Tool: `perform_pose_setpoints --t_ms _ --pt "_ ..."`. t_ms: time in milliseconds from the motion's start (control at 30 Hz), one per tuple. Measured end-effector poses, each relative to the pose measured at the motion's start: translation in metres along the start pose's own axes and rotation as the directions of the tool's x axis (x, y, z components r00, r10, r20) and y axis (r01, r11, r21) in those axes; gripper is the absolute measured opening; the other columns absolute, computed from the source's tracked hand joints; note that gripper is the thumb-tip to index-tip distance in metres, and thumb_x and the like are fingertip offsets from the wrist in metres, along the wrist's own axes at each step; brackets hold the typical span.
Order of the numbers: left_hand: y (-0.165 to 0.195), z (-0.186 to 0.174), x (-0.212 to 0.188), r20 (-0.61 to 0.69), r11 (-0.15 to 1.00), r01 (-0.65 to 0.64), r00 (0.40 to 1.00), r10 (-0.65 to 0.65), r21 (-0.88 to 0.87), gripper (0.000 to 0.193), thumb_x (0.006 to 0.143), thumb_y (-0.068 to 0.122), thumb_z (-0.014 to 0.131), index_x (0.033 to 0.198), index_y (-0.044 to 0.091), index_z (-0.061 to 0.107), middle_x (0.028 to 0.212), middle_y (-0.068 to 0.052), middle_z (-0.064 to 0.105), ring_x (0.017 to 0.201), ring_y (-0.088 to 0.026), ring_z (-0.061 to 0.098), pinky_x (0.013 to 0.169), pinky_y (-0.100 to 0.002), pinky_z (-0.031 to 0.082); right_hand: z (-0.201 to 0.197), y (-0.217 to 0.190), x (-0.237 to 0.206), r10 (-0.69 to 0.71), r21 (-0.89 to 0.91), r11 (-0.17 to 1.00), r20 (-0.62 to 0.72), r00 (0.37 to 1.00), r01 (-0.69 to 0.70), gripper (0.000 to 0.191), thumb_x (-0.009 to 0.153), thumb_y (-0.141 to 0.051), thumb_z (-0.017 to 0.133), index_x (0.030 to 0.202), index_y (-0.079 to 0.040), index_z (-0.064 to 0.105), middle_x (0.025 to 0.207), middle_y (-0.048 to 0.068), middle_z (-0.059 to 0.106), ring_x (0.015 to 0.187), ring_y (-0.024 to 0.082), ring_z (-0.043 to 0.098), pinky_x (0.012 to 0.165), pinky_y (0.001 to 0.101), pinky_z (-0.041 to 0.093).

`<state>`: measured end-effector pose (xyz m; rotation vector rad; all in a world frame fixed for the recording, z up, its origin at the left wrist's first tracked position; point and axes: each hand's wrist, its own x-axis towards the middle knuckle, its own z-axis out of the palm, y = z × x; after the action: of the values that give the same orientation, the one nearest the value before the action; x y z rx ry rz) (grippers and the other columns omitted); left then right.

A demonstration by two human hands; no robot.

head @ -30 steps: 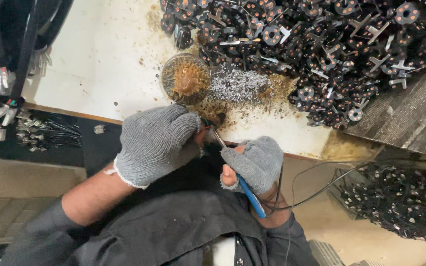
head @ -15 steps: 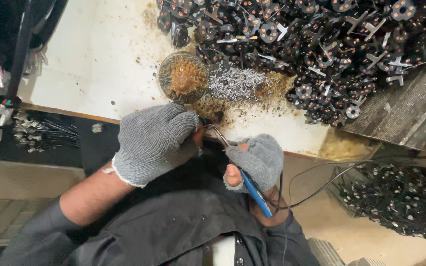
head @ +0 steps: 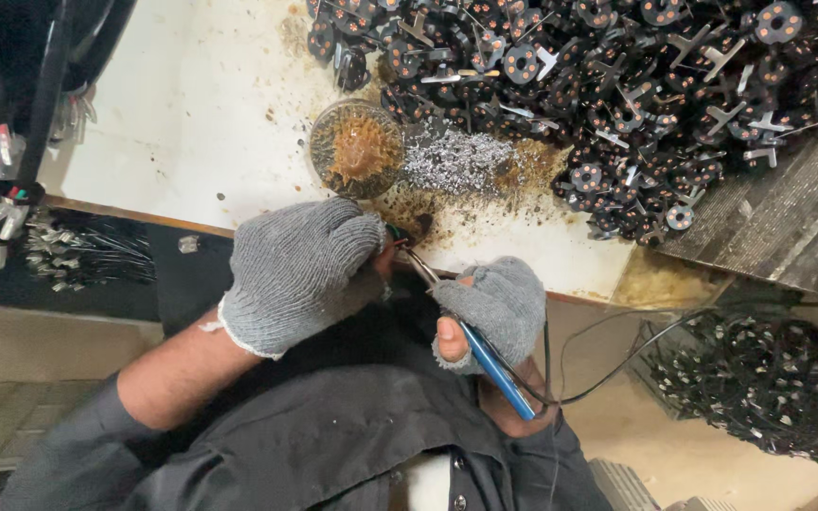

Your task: The person solders wires to small electrical components at a workbench. They hold a component and wire in one hand, dip the wire tip into flux, and apply a soldering iron to solder the joint, repeating the cycle for successive components and setting completed ones aside.

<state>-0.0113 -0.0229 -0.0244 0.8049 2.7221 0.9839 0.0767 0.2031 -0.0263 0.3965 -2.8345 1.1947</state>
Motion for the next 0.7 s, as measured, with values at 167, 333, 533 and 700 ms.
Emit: perform_pose_setpoints --t_ms 167,333,533,700 --pt "-0.003 0.005 0.001 0.02 1.0 0.01 1.0 -0.01 0.017 0.021 0.081 0.031 0.079 0.076 0.019 0.062 0.073 -0.004 0.059 0.065 -0.027 0.063 0.052 -0.043 0.044 0.0 0.011 0.005 -0.14 0.039 0.989 -0.009 0.99 0.14 0.019 0.087 -0.025 0.07 0.094 -0.008 0.075 0.076 0.005 0.061 0.069 0.027 0.06 0.065 0.044 0.043" --pt "-0.003 0.009 0.003 0.014 1.0 0.002 1.0 -0.003 0.029 0.021 0.08 0.031 0.079 0.077 0.019 0.062 0.072 -0.003 0.058 0.062 -0.026 0.062 0.051 -0.044 0.042 0.008 0.024 0.003 -0.208 -0.019 0.978 -0.051 0.977 0.208 0.018 0.086 -0.026 0.069 0.092 -0.011 0.075 0.075 0.004 0.061 0.065 0.028 0.059 0.063 0.0439 0.042" --pt "-0.002 0.007 0.001 -0.036 0.999 -0.017 0.999 0.018 0.037 0.02 0.082 0.031 0.079 0.078 0.019 0.063 0.073 -0.003 0.058 0.063 -0.026 0.062 0.05 -0.043 0.042 0.01 0.023 -0.005 -0.176 -0.04 0.984 -0.044 0.983 0.174 0.023 0.086 -0.032 0.068 0.09 -0.011 0.076 0.073 0.004 0.059 0.065 0.028 0.058 0.063 0.0445 0.042" --pt "-0.003 0.007 0.0 -0.024 0.999 -0.012 1.0 0.013 0.044 0.02 0.081 0.029 0.079 0.077 0.019 0.062 0.072 -0.003 0.057 0.062 -0.026 0.062 0.05 -0.043 0.042 0.009 0.02 -0.006 -0.134 -0.052 0.989 0.045 0.99 0.136 0.029 0.083 -0.036 0.068 0.09 -0.01 0.077 0.073 0.005 0.06 0.067 0.03 0.058 0.065 0.0468 0.041"
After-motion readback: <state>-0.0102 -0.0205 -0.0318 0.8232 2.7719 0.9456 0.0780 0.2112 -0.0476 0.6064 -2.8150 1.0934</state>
